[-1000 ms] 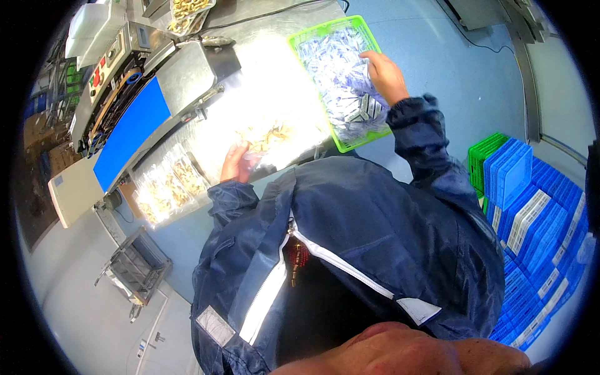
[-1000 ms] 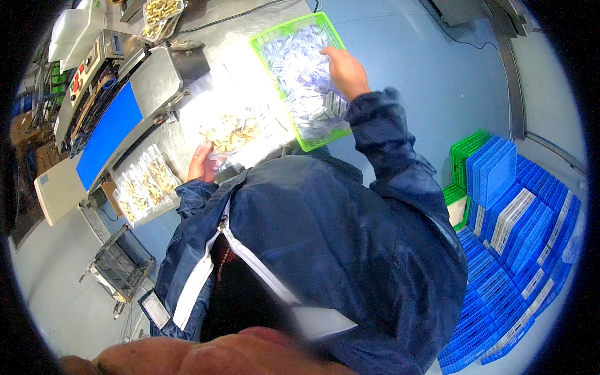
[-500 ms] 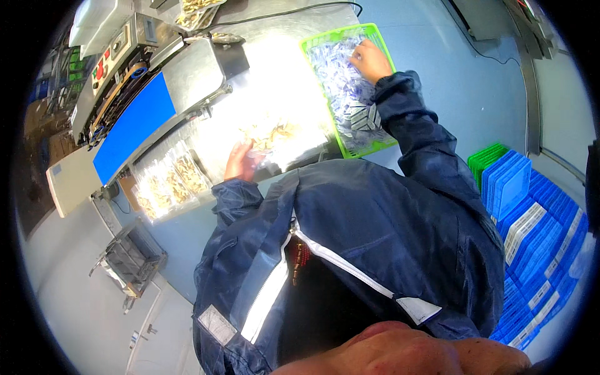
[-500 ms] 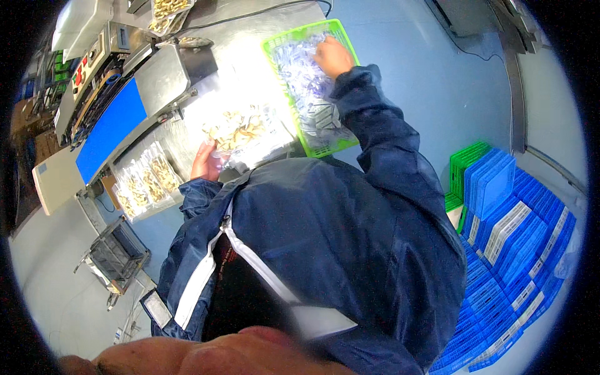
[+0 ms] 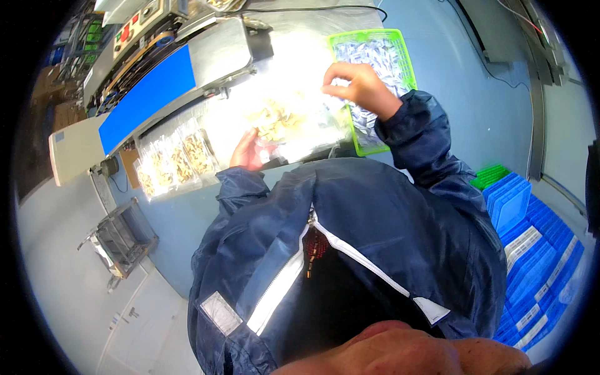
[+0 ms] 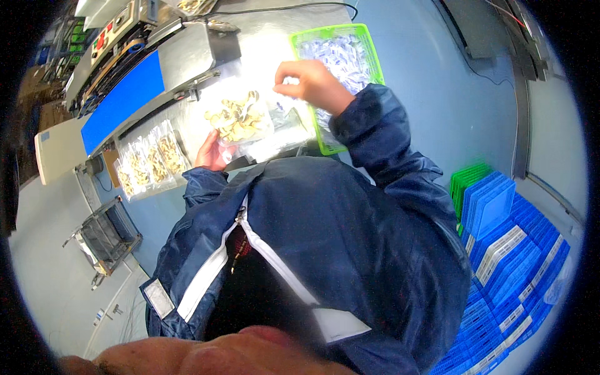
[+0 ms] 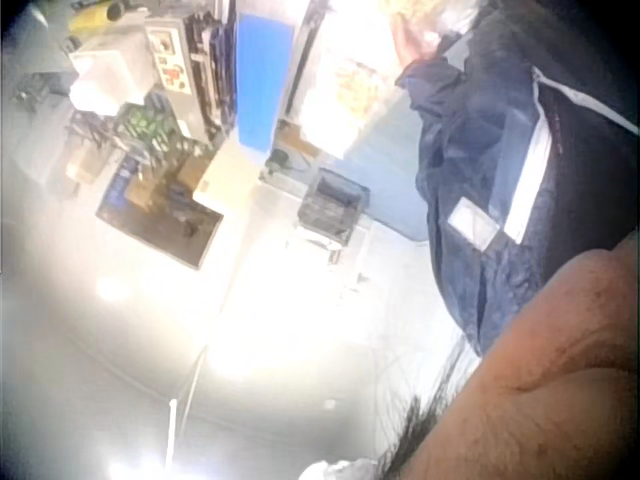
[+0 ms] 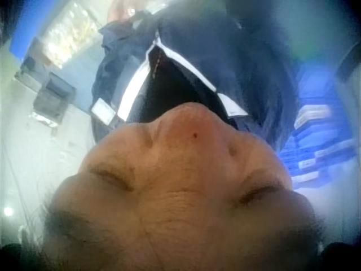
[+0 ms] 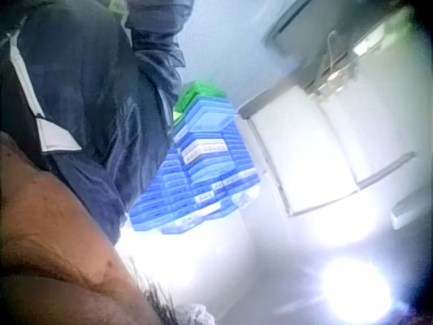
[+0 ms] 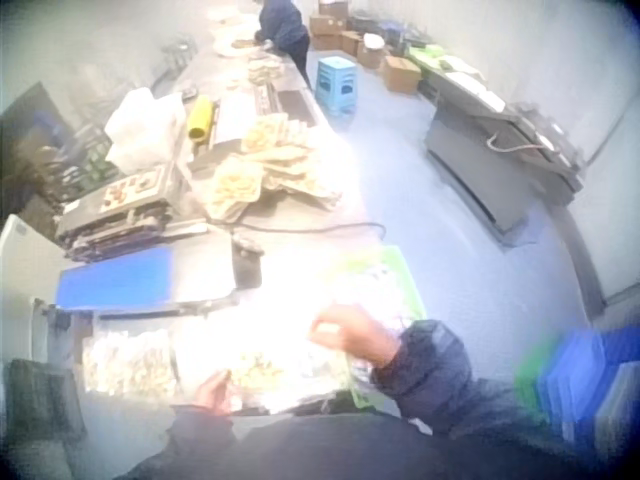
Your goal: The person repeatedly scoops small yellow food items from a green tray into clear plastic bags, seals them, and places them on a table. The process is repeated multiple times in a continuous loop.
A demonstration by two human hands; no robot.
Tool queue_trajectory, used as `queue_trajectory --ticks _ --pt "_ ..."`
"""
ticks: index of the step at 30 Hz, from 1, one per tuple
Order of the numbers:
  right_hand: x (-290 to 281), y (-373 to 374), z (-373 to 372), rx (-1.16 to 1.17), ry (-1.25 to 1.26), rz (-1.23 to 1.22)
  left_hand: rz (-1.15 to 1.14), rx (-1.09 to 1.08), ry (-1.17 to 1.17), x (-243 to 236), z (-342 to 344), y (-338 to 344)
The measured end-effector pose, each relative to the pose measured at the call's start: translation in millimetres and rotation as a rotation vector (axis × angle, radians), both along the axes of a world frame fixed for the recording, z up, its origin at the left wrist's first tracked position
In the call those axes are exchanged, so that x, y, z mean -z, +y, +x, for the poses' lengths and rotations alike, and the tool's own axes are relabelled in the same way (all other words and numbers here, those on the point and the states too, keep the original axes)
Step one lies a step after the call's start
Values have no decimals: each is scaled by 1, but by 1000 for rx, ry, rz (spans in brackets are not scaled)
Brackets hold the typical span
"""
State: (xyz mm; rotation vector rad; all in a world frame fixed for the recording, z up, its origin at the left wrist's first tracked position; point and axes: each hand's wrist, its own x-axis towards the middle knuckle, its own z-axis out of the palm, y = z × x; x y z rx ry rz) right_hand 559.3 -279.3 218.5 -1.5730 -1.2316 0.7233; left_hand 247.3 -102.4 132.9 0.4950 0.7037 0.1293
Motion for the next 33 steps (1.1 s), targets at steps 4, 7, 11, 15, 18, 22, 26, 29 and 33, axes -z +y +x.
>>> queue_trajectory --ticks 4,7,11,15,18,22,26,29,33 --pt "-28 20 -44 11 -452 -76 -72 8 -97 5 -20 -8" --pt "-34 22 -61 22 -385 -27 -16 -61 -74 5 -34 -19" --pt "-23 31 -80 -177 -376 -249 -27 -93 -93 -4 -49 -34" --pt "2 48 -69 -448 119 -469 -122 -232 -145 11 -66 -55" --pt "40 74 -33 -95 313 -536 -192 -389 -121 48 -94 -54" --pt "134 119 -21 106 -420 -703 -215 -761 98 99 -135 -34" --pt "202 133 -28 130 -440 -685 -7 -911 154 129 -150 -11" --pt "207 121 -26 278 -284 -557 43 -898 446 136 -153 -6" --pt "158 101 -16 243 -400 -589 269 -948 1040 104 -139 -26"
